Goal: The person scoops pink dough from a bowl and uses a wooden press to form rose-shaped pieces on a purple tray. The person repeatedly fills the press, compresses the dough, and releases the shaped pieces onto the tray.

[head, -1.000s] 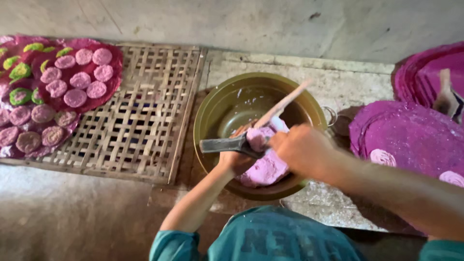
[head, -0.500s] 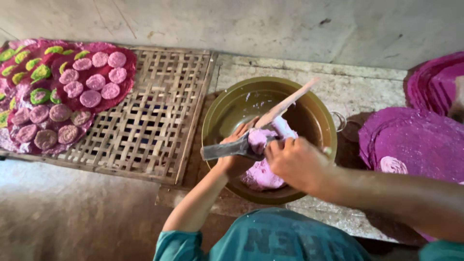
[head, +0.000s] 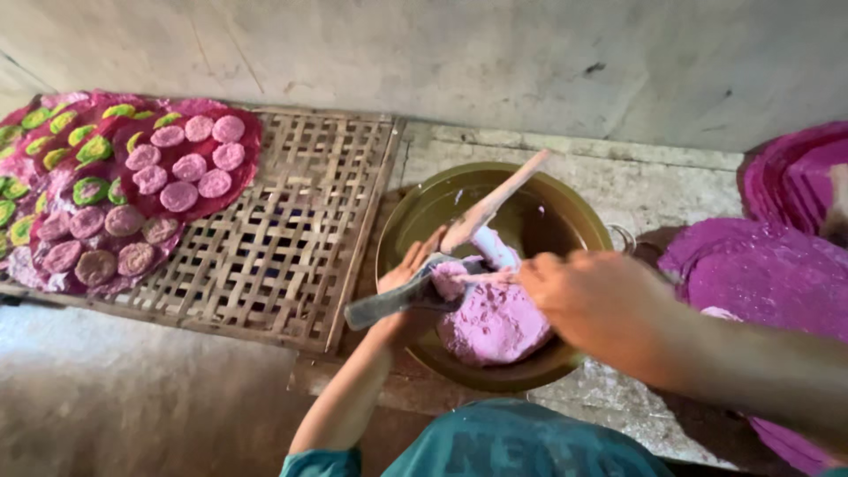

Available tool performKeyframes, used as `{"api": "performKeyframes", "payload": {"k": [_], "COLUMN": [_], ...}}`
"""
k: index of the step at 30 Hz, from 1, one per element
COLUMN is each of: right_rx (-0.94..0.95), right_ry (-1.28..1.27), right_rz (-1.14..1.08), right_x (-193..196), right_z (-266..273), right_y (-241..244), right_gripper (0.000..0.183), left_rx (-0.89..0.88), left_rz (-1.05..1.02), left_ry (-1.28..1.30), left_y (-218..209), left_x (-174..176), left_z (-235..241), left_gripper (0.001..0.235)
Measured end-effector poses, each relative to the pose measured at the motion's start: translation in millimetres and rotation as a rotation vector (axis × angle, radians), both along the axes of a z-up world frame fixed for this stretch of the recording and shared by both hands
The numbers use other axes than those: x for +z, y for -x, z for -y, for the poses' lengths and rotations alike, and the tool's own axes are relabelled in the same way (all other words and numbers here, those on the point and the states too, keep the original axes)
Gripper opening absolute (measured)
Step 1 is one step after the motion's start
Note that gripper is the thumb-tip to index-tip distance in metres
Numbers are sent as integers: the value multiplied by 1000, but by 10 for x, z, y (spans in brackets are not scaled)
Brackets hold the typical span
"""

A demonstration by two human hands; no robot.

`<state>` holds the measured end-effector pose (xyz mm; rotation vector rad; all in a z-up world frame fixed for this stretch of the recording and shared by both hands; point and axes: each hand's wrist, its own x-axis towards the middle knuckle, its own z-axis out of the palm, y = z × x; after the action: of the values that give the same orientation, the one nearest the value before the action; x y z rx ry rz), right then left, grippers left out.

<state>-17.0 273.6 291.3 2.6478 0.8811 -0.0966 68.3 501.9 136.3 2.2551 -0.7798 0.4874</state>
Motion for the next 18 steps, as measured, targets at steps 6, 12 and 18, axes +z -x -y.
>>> {"api": "performKeyframes", "payload": {"k": [6,12,18], "right_rx": [197,-210,-134], "right_ry": [159,-99,-853], "right_rz": [188,88,124], "right_x": [-584,-90,-879], "right_z": [-466,92,-101], "right_y": [-63,202,-55], "right_gripper": [15,30,76], "left_rx": [-200,107,229], "left_rz": [-83,58,159], "left_ry": [218,225,199], "left_y": [111,-44,-45], "left_x": [-299,-219,-110], "left_z": [188,-134,80], "left_gripper": [44,28,56]}}
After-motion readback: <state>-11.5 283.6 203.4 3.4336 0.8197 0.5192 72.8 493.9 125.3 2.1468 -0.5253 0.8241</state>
